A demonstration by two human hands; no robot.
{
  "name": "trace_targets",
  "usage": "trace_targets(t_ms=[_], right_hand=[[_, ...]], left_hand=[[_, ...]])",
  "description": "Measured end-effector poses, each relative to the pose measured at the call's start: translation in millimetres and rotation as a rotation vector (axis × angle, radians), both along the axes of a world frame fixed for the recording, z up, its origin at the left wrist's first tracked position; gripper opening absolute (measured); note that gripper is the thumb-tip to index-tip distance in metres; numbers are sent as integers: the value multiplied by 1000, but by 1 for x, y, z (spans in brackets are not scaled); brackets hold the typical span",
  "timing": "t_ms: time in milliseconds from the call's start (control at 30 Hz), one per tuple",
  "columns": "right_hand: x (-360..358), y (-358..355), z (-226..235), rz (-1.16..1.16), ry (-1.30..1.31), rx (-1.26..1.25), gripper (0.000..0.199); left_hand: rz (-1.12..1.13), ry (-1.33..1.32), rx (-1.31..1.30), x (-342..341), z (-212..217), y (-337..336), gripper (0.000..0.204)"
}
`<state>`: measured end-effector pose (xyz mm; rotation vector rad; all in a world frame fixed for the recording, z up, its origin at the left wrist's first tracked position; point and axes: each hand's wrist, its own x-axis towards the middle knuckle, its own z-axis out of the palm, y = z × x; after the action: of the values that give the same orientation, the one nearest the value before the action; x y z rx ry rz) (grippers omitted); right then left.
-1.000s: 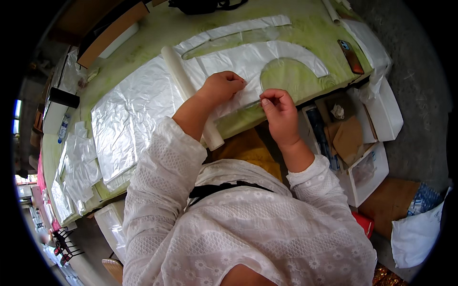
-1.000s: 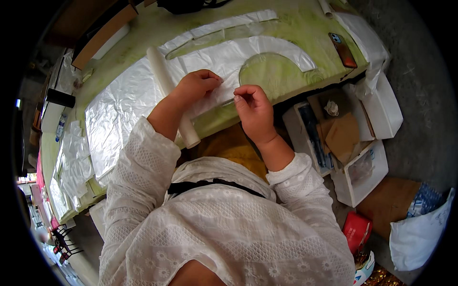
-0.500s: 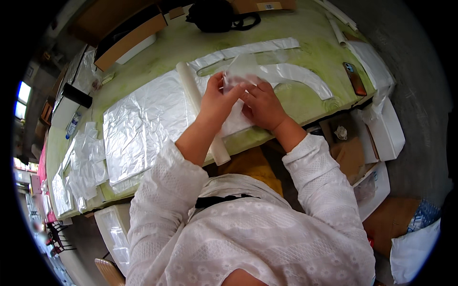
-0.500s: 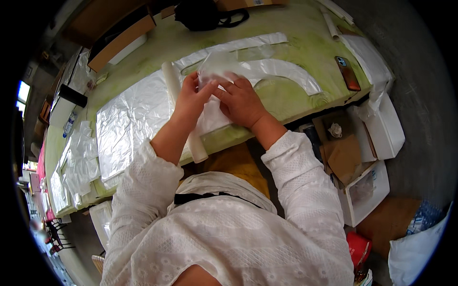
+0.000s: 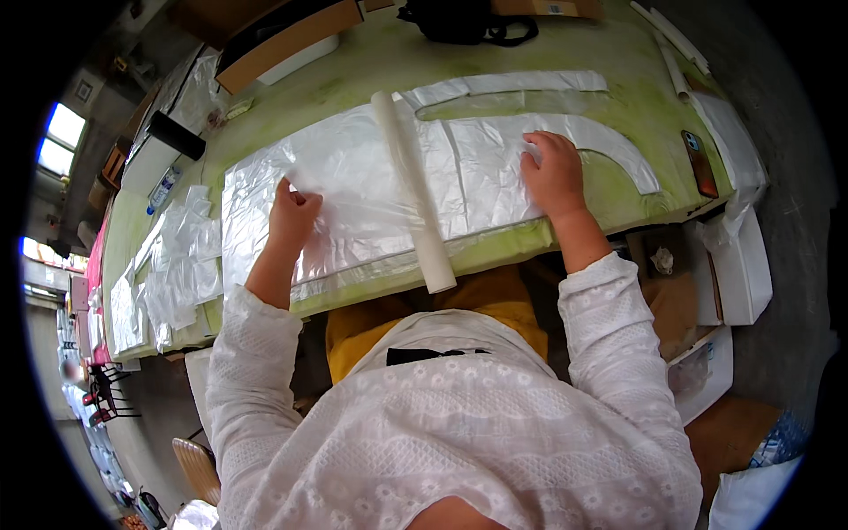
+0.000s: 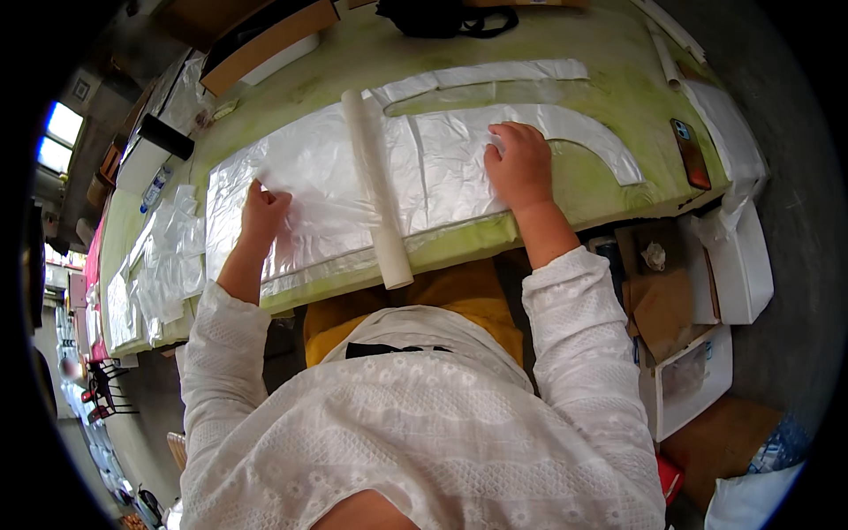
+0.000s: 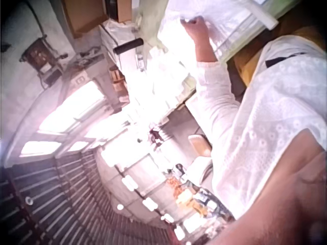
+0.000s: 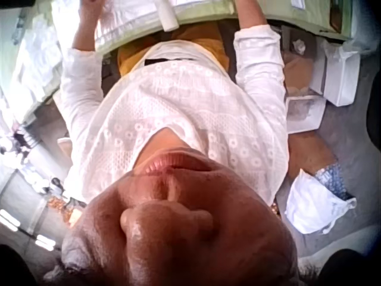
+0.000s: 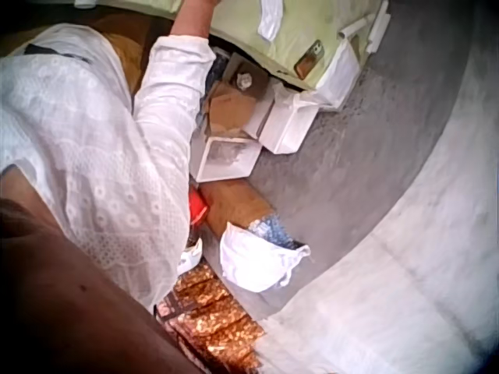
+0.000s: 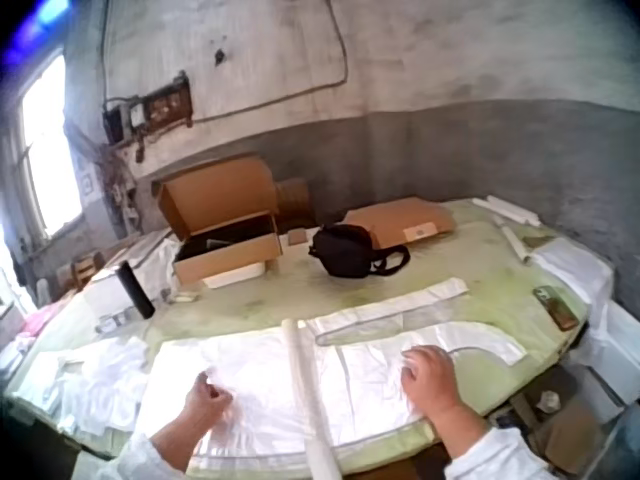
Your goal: The person repeatedly wraps small white items in clear plastic film on a table. They unroll the film, place an item, fold the film around it, and set the wrapped item aside. The process is repeated multiple times with similar items.
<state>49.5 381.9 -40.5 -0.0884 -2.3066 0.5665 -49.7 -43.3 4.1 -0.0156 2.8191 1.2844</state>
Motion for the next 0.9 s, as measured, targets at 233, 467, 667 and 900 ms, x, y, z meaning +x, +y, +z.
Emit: trace_targets(t_ms=[233, 467, 667, 900], right_hand=[[2, -3, 4, -19, -33, -29, 16], [5, -2, 6, 54, -20, 38, 18], [40, -104, 32, 644, -36, -39, 26], [60, -179, 54, 836, -232, -202, 24]], left_hand=[[-415, 778, -217, 29, -6, 51, 51], [-462, 325, -465, 55, -17, 93, 57], [-456, 311, -430, 54, -20, 95, 56], [-488, 564, 138, 24, -14, 80, 46]])
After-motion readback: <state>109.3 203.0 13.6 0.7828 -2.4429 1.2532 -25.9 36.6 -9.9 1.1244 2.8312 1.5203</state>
